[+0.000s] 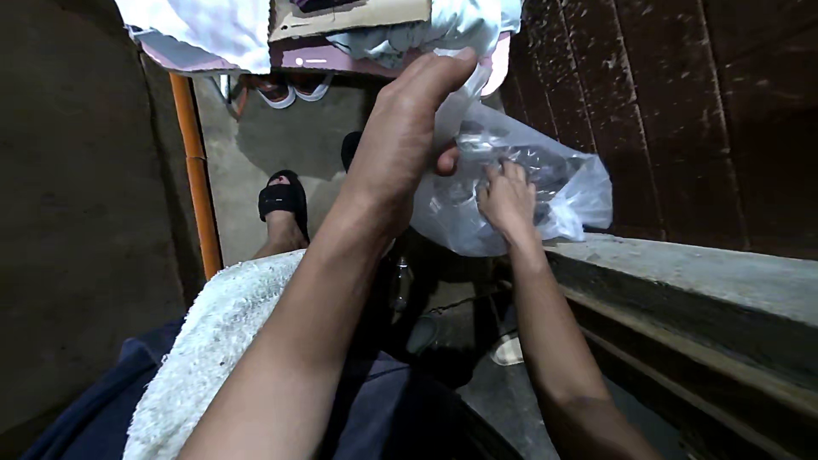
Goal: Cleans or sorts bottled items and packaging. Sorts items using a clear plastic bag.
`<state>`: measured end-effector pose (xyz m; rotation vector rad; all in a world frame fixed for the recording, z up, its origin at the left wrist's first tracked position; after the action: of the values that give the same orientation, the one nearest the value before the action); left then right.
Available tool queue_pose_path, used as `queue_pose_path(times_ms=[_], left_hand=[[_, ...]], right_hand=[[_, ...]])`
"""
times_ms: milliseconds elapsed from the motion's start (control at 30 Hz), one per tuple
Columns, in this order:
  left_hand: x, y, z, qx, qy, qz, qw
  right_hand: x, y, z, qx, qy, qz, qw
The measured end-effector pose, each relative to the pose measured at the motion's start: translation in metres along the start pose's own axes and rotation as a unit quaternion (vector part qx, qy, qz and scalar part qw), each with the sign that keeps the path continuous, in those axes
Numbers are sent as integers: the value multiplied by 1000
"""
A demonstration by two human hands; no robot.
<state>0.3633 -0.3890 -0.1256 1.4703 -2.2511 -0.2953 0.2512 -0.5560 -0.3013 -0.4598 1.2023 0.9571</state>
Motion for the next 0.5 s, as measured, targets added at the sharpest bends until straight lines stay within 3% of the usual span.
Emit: queue_pose_path(times_ms=[67,200,367,433,500], left_hand=[[0,-1,0,-19,-2,-7,1000],[1,-4,2,-54,-10,-15,998],[-5,-10,-5,-17,-10,-50,999],[-6,-12,-7,-7,-7,-53,999],[-4,-12,-6,-5,-11,-48,999]], right_hand=[[0,3,-16,63,49,68,994],[-13,22,-29,97,62,90,989],[-30,40,-40,129,112,178,969],[-30,35,-41,118,69,144,980],[-37,29,-28,71,1,16,997]])
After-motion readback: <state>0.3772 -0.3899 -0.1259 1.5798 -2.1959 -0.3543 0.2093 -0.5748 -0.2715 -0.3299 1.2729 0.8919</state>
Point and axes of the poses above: each hand's wrist, its own y-axis away from the middle knuckle, its own x-axis out of the palm, z = x × y, the point moved 6 cm from there along -y, towards the middle knuckle, and after that the axes turned 11 degrees about -z, right-handed, at the moved point
